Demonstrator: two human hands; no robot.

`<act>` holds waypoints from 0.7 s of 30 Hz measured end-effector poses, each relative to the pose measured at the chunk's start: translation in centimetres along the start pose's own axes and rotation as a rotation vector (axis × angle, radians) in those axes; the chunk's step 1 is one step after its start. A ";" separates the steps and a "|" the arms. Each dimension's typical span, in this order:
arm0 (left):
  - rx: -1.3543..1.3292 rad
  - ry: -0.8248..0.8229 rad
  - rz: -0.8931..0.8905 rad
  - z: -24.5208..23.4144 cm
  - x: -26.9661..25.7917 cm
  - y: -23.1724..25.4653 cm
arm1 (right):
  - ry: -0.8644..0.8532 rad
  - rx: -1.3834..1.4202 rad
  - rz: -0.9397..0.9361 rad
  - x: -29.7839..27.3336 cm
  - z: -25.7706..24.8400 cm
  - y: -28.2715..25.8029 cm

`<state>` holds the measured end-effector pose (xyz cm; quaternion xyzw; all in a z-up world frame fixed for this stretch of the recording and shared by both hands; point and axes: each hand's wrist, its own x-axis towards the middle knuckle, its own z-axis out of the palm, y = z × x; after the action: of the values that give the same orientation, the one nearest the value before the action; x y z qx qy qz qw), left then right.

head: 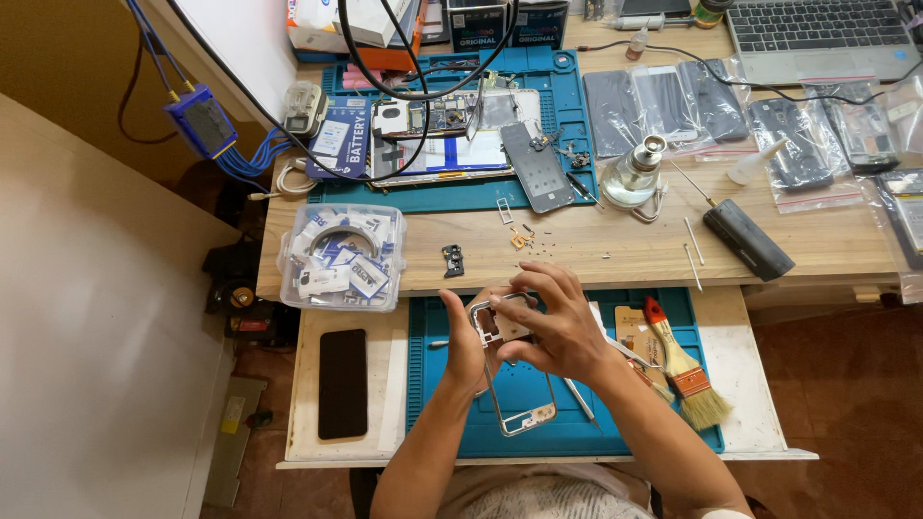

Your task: The person cleans a disassembled smartphone back cover with a white cloth and a small brush. They wipe the surface and edges of the cover, then use the brush to clean the interior and crevices of the device.

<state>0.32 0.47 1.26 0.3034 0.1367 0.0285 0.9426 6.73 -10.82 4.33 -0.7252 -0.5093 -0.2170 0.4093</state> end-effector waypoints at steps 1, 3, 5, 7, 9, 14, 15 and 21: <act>0.001 0.000 -0.001 0.7 -0.1 0.1 | 0.001 0.000 0.001 0.2 -0.2 -0.1; -0.027 -0.001 -0.027 2.0 -0.5 0.5 | 0.018 0.122 0.013 0.6 -0.6 -0.3; -0.045 0.026 -0.006 2.0 -0.7 0.9 | 0.150 0.181 0.109 -0.1 -1.0 0.9; -0.068 0.053 0.022 1.9 -0.7 1.1 | 0.278 0.242 0.197 -0.6 -1.3 2.0; -0.101 0.061 0.087 1.4 -0.4 1.1 | 0.261 0.333 0.377 -1.1 -1.4 2.7; -0.151 0.090 0.194 0.5 0.3 0.4 | 0.115 0.431 0.523 -1.4 -1.6 2.1; -0.146 0.106 0.247 0.4 0.4 0.4 | 0.073 0.476 0.557 -1.4 -1.6 2.1; -0.168 0.188 0.489 1.4 -0.1 1.4 | -0.216 0.736 0.742 -1.5 -2.3 1.4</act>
<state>0.66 0.78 3.18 0.2441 0.1436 0.2944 0.9128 7.64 -13.74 4.00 -0.6834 -0.3004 0.2113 0.6309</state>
